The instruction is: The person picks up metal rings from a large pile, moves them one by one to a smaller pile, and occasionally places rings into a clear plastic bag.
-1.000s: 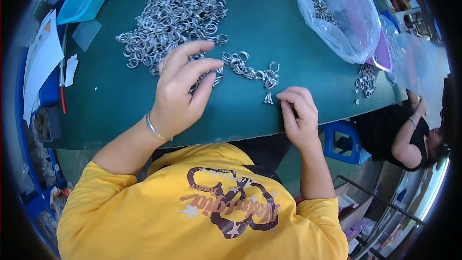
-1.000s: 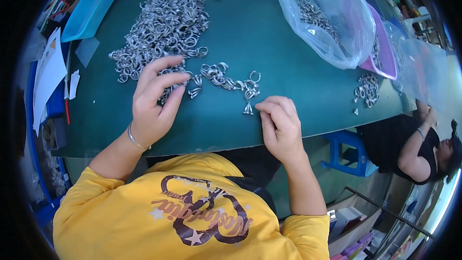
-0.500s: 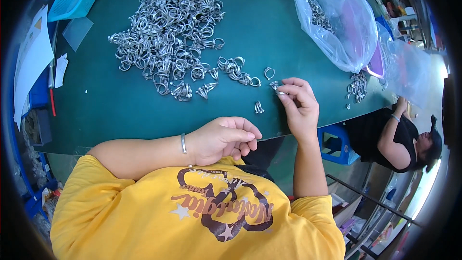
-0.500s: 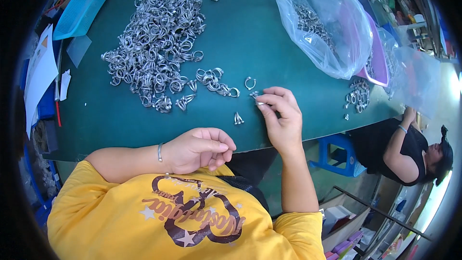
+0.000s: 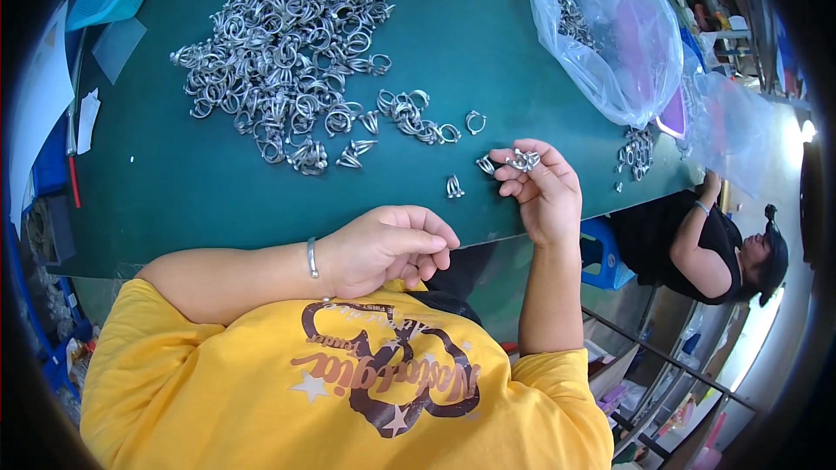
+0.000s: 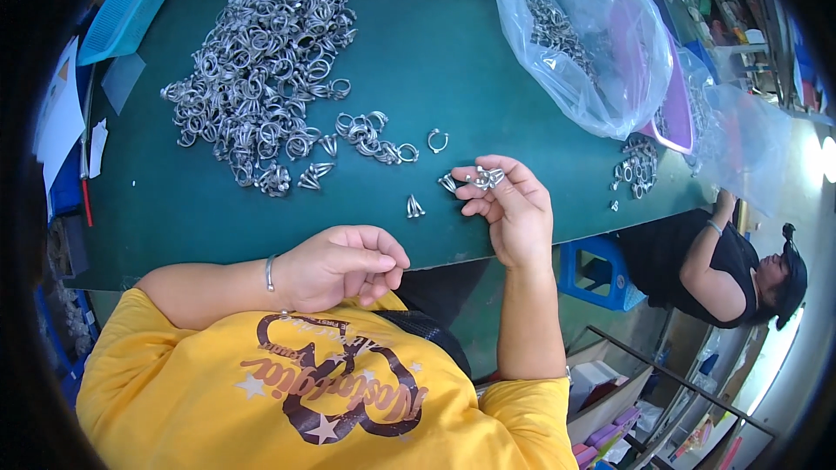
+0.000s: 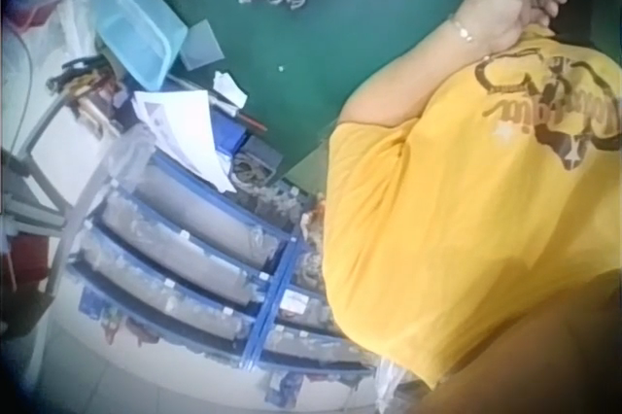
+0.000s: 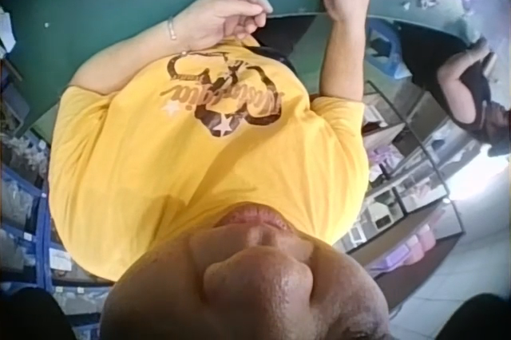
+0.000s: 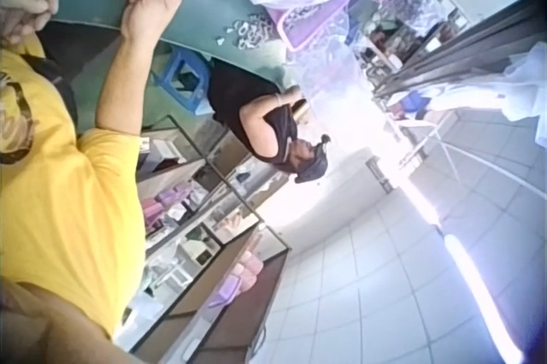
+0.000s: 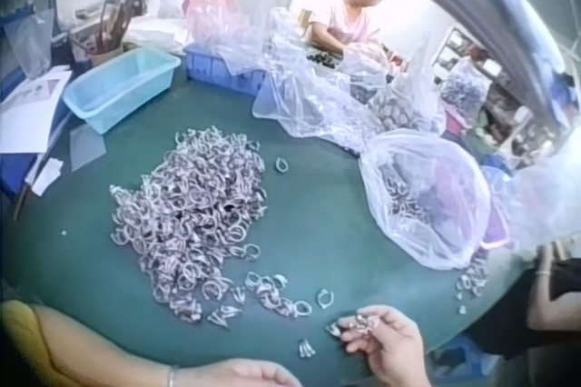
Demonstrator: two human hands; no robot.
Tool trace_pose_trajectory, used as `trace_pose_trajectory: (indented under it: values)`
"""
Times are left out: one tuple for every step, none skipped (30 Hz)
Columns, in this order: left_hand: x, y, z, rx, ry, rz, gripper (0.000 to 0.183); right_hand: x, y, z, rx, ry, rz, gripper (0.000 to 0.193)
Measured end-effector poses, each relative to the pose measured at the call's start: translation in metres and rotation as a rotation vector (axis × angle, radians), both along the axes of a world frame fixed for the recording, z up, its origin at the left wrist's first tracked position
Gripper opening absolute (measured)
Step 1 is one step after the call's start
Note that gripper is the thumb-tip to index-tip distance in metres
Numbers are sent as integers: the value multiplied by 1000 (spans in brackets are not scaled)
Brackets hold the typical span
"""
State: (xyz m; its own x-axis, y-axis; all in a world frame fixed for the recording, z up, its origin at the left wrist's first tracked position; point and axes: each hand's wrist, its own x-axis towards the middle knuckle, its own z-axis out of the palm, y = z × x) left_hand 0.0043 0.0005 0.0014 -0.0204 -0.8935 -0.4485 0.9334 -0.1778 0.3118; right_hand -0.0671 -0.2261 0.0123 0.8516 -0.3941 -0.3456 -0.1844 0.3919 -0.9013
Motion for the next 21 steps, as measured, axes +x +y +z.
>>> trace_pose_trajectory:
  values:
    - [0, 0, 0, 0, -2, 1, 13, 0, 0, 0, 30, -2, -4, 21]
    - [0, 0, 0, -4, 0, 4, 13, -1, -2, -1, 46, -10, 3, 22]
    - [0, 0, 0, -8, 1, 7, 13, -2, -4, -4, 62, -17, 11, 23]
    - [0, 1, 0, -11, 3, 11, 13, -2, -5, -4, 79, -25, 20, 25]
    - [0, 1, 0, -13, 9, 15, 13, -1, -4, -3, 109, -72, 14, 25]
    - [0, 1, -1, -15, 15, 20, 13, 0, -1, 0, 138, -120, 8, 26]
    - [0, 1, 0, -19, 21, 22, 13, -1, 1, 3, 165, -168, 0, 27]
    - [0, 1, 0, -23, 25, 20, 13, -2, 1, 0, 52, -176, -1, 28]
    - [-1, 1, -1, -27, 29, 19, 13, -4, 0, -5, -61, -185, -1, 29]
    - [-1, 1, -2, -27, 30, 23, 13, -2, 3, -6, -169, -196, 4, 31]
    - [-1, 1, -2, -23, 35, 26, 13, -2, 14, -2, -423, -75, 18, 36]
    - [-1, 2, -2, -19, 39, 31, 13, 0, 18, -5, -729, -123, 140, 41]
    - [0, 2, -2, -18, 44, 28, 13, 3, 26, -3, -976, -149, 215, 40]
    - [0, 1, -2, -20, 44, 26, 13, 5, 35, -2, -1224, -174, 291, 39]
    - [0, 1, -1, -22, 44, 24, 13, 6, 40, -7, -1429, -161, 332, 33]
    - [-1, 1, -1, -25, 45, 26, 13, 6, 41, -15, -1458, -239, 294, 24]
    - [-1, 0, -2, -29, 50, 26, 13, 6, 39, -21, -1423, -228, 252, 22]
    - [-1, 0, -3, -32, 56, 25, 13, 7, 36, -23, -1387, -217, 211, 21]
    - [-1, 0, -4, -31, 59, 31, 13, 14, 35, -21, -1407, -213, 188, 20]
    - [-1, 1, -4, -26, 61, 34, 13, 20, 37, -18, -1428, -199, 145, 22]
    - [-2, 2, -4, -20, 62, 37, 13, 26, 41, -12, -1479, -218, 149, 24]
